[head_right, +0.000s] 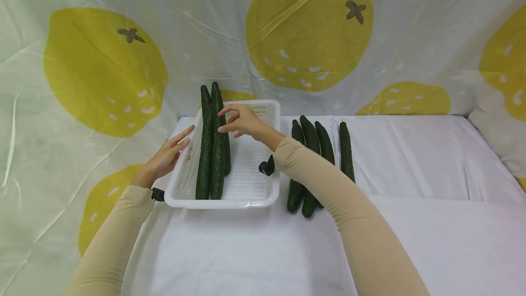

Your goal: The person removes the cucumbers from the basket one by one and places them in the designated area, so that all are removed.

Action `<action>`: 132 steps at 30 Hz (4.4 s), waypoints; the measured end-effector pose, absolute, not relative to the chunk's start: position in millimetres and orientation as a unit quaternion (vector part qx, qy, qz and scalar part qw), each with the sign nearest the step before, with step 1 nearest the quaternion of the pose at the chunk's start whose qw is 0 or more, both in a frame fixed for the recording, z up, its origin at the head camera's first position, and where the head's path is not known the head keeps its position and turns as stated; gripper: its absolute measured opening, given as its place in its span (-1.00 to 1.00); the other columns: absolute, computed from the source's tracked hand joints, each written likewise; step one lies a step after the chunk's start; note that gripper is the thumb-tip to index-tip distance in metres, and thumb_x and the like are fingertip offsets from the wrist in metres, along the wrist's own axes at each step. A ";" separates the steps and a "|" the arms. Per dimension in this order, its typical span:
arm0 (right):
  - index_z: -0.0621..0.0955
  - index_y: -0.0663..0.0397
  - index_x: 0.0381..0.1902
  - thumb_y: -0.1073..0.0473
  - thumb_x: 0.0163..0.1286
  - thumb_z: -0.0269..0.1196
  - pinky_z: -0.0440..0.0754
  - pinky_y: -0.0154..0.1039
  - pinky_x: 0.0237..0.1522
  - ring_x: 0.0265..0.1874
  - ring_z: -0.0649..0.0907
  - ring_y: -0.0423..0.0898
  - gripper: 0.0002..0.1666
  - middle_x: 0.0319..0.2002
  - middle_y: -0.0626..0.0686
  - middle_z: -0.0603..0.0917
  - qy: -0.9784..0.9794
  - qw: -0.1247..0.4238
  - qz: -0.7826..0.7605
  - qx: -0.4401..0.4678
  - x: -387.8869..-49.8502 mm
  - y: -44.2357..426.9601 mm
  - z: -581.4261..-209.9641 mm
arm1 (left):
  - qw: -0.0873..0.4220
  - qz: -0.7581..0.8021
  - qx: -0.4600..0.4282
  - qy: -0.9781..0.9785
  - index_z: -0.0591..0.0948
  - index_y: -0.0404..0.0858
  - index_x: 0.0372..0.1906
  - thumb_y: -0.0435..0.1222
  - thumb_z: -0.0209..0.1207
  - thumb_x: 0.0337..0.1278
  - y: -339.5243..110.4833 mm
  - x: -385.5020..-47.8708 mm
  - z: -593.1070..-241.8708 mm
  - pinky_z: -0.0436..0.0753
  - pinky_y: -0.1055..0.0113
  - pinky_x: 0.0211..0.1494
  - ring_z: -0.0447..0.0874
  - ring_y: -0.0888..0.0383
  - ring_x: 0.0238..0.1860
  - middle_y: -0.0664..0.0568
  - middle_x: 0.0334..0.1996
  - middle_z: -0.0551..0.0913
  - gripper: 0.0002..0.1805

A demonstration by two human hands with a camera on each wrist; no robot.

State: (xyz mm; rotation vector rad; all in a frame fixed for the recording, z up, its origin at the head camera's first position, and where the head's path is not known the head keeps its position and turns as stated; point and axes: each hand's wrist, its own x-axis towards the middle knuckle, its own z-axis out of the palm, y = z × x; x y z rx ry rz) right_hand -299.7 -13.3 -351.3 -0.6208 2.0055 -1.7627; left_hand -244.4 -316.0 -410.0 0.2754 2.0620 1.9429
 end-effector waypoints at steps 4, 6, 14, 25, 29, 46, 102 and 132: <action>0.57 0.14 0.25 0.28 0.25 0.46 0.69 0.07 -0.09 -0.04 0.63 0.18 -0.40 0.12 0.34 0.50 0.725 0.206 -0.621 -0.213 -296.9 -23.8 -357.5 | 0.151 0.690 0.103 0.701 0.04 -0.03 0.61 -0.22 -0.13 0.61 -314.9 -244.4 -410.6 0.54 0.55 -0.47 0.51 0.36 -0.55 0.06 0.14 0.49 -0.39; 0.59 0.12 0.23 0.27 0.23 0.47 0.69 0.04 -0.11 -0.03 0.62 0.15 -0.41 0.12 0.30 0.50 0.735 0.206 -0.612 -0.208 -295.2 -28.4 -360.4 | 0.153 0.692 0.104 0.698 0.03 -0.04 0.61 -0.23 -0.14 0.62 -314.2 -244.4 -410.8 0.59 0.52 -0.36 0.59 0.35 -0.39 0.03 0.26 0.40 -0.39; 0.60 0.08 0.22 0.29 0.23 0.47 0.69 0.04 -0.10 0.01 0.55 0.14 -0.42 0.09 0.28 0.44 0.756 0.197 -0.598 -0.180 -288.7 -42.3 -369.9 | 0.150 0.687 0.100 0.704 0.04 -0.05 0.61 -0.24 -0.13 0.61 -314.6 -244.6 -410.7 0.51 0.55 -0.51 0.46 0.34 -0.63 0.04 0.00 0.54 -0.39; 0.61 0.10 0.21 0.40 0.21 0.44 0.69 0.11 -0.13 -0.46 0.52 0.01 -0.42 -0.16 0.25 0.41 0.721 0.218 -0.640 -0.155 -289.3 -53.1 -383.3 | 0.143 0.687 0.102 0.705 0.06 -0.06 0.61 -0.24 -0.11 0.61 -314.4 -244.8 -410.9 0.39 0.57 -0.62 0.28 0.36 -0.77 0.14 -0.29 0.52 -0.39; 0.62 0.09 0.19 0.41 0.21 0.44 0.70 0.11 -0.17 -0.56 0.48 -0.02 -0.43 -0.27 0.20 0.40 0.723 0.215 -0.640 -0.150 -288.6 -55.9 -384.3 | 0.143 0.687 0.107 0.705 0.05 -0.07 0.61 -0.24 -0.12 0.61 -314.5 -244.9 -410.2 0.42 0.57 -0.57 0.33 0.37 -0.72 0.14 -0.14 0.53 -0.40; 0.53 0.12 0.18 0.45 -0.02 0.56 0.71 0.04 -0.36 -0.46 0.37 -0.08 -0.23 -0.14 0.21 0.35 0.787 0.110 -0.575 -0.196 -275.7 -67.2 -392.5 | 0.159 0.700 0.112 0.687 0.00 -0.08 0.62 -0.26 -0.18 0.62 -314.8 -245.1 -411.0 0.63 0.49 -0.22 0.62 0.29 -0.17 0.01 0.20 0.43 -0.40; 0.54 0.03 0.33 0.55 0.05 0.48 0.72 -0.06 -0.18 0.13 0.53 0.18 -0.14 0.29 0.29 0.33 0.698 0.217 -0.676 -0.089 -288.9 -25.5 -346.4 | 0.161 0.702 0.105 0.685 -0.02 -0.07 0.61 -0.27 -0.18 0.62 -314.4 -243.3 -408.7 0.62 0.49 -0.22 0.60 0.30 -0.14 -0.01 0.31 0.35 -0.39; 0.50 -0.02 0.38 0.47 0.13 0.46 0.68 -0.02 -0.12 0.24 0.44 0.15 -0.15 0.35 0.28 0.27 0.696 0.205 -0.676 -0.129 -298.3 66.0 -321.8 | 0.164 0.702 0.113 0.684 0.03 -0.03 0.61 -0.29 -0.16 0.62 -315.8 -247.3 -410.4 0.61 0.50 -0.37 0.63 0.31 -0.39 0.06 0.20 0.47 -0.40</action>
